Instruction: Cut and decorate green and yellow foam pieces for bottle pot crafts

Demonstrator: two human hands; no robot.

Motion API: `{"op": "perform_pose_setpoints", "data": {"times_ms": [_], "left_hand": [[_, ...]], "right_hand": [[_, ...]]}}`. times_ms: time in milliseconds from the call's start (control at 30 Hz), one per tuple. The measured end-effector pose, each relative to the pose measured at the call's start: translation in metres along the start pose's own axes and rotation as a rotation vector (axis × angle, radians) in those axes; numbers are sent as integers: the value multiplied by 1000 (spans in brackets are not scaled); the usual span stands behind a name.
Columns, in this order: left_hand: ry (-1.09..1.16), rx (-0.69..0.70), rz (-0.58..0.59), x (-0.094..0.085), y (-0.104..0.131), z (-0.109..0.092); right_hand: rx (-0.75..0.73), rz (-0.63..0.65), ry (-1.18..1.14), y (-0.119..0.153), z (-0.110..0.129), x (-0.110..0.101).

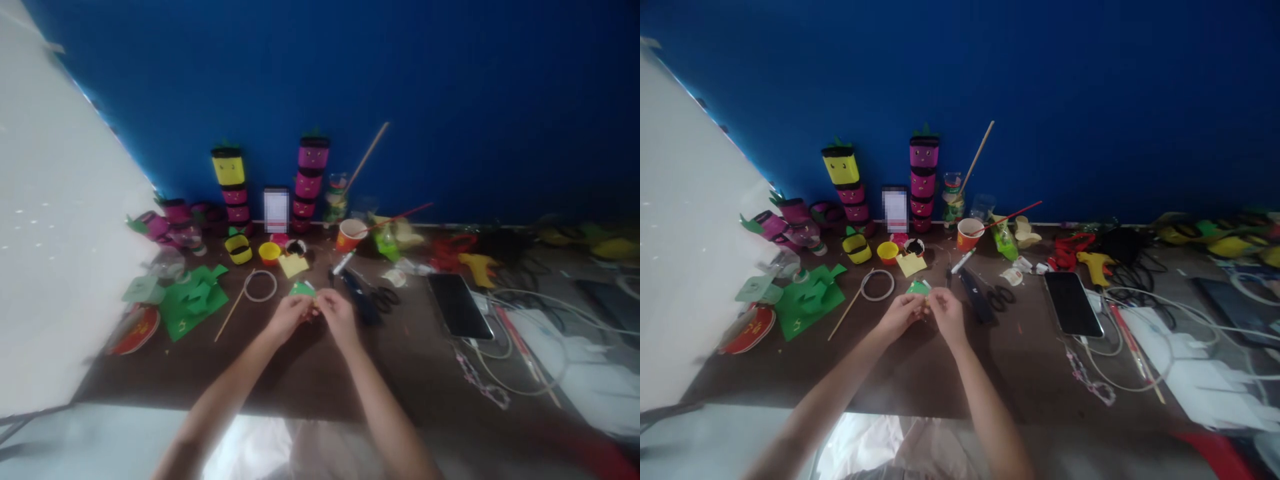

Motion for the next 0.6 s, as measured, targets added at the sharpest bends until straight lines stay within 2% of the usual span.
{"op": "perform_pose_setpoints", "data": {"times_ms": [200,600], "left_hand": [[-60,40,-77,-2,3,-4],[-63,69,-79,-3,2,-2]], "right_hand": [[-87,-27,87,2,9,0],[-144,-49,136,2,11,0]]}}
Point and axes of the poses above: each hand's wrist, its own y-axis away from the middle knuckle, its own x-axis out of the palm, z = x × y, the point moved 7 cm from there along -y, towards the middle knuckle, and after that the axes turned 4 degrees about -z, right-handed, at the moved point
